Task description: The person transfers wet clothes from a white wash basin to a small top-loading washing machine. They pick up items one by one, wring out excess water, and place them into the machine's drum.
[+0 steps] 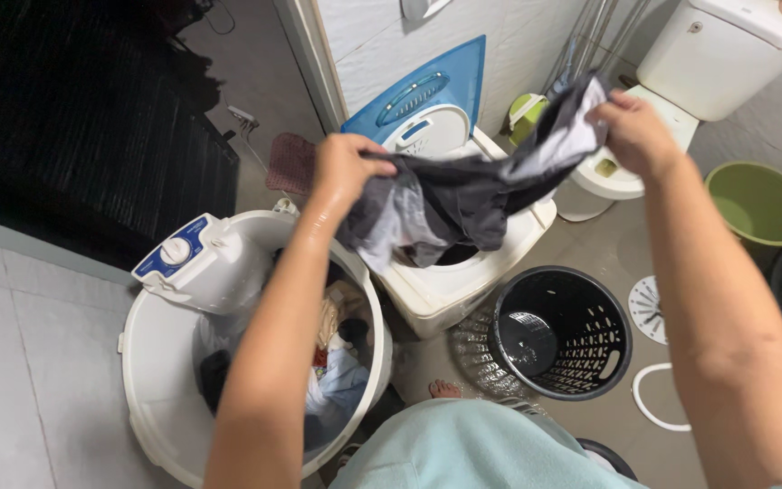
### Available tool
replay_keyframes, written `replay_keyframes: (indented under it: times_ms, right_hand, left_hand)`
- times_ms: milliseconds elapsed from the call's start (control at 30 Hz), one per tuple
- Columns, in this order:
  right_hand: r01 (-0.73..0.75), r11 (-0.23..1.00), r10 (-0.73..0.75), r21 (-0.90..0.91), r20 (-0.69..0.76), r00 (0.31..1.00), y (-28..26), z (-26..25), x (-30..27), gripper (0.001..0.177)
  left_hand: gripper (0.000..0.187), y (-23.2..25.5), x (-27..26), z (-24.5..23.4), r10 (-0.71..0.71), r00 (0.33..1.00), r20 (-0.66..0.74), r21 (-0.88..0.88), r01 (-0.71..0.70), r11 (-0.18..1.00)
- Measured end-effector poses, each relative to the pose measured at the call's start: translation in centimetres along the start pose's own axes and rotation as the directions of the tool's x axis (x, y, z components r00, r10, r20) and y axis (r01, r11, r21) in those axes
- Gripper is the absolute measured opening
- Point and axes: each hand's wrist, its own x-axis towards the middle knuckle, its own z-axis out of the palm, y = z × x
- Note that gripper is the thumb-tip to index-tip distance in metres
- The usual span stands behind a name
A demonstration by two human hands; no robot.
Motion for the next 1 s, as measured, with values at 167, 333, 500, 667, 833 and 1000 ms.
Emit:
replay_keyframes:
  times_ms: [167,333,500,667,833,1000]
  right_hand:
    - [0.273,0.893,-0.320,-0.359,-0.077,0.944,-6.5,-2.2,0.6,0.016]
    - [0.591,0.780,-0.621,-0.208,-0.140,0.771,-10.0,-1.1,1.4,0.017]
    - [0.483,0.789,-0.536,-0.379,-0.041,0.843,-11.1,0.5,0.8,0.015]
    - [0.318,0.921,-0.341,-0.225,-0.074,0.937,-9.4,4.0,-0.8,0.011]
    - [0.275,0.736,-0.078,-0.618,0.326,0.942,-12.1,8.4,-4.9,0.069]
    - [0.296,0.767,0.063,-0.569,0.526,0.848,-12.5,16.2,-9.9,0.094]
  left_hand:
    - [0.014,5.1,0.1,-4.7,0.142,0.973,-0.183,0.071,-0.131,0.989]
    - [0.011,10.0,0.7,-6.4,0.511,0.756,-0.410,0.338,-0.394,0.855]
    - [0.021,10.0,0.6,-7.5,0.425,0.882,-0.204,0.409,-0.317,0.856]
    - [0.026,6.7,1.6,-3.8,0.198,0.953,-0.229,0.252,-0.138,0.958]
    - [0.020,6.1,3.7,0.8,-0.093,0.996,-0.016,-0.553,0.069,0.830]
    - [0.016,8.8,4.6,6.5,-0.135,0.987,-0.086,-0.673,0.043,0.739]
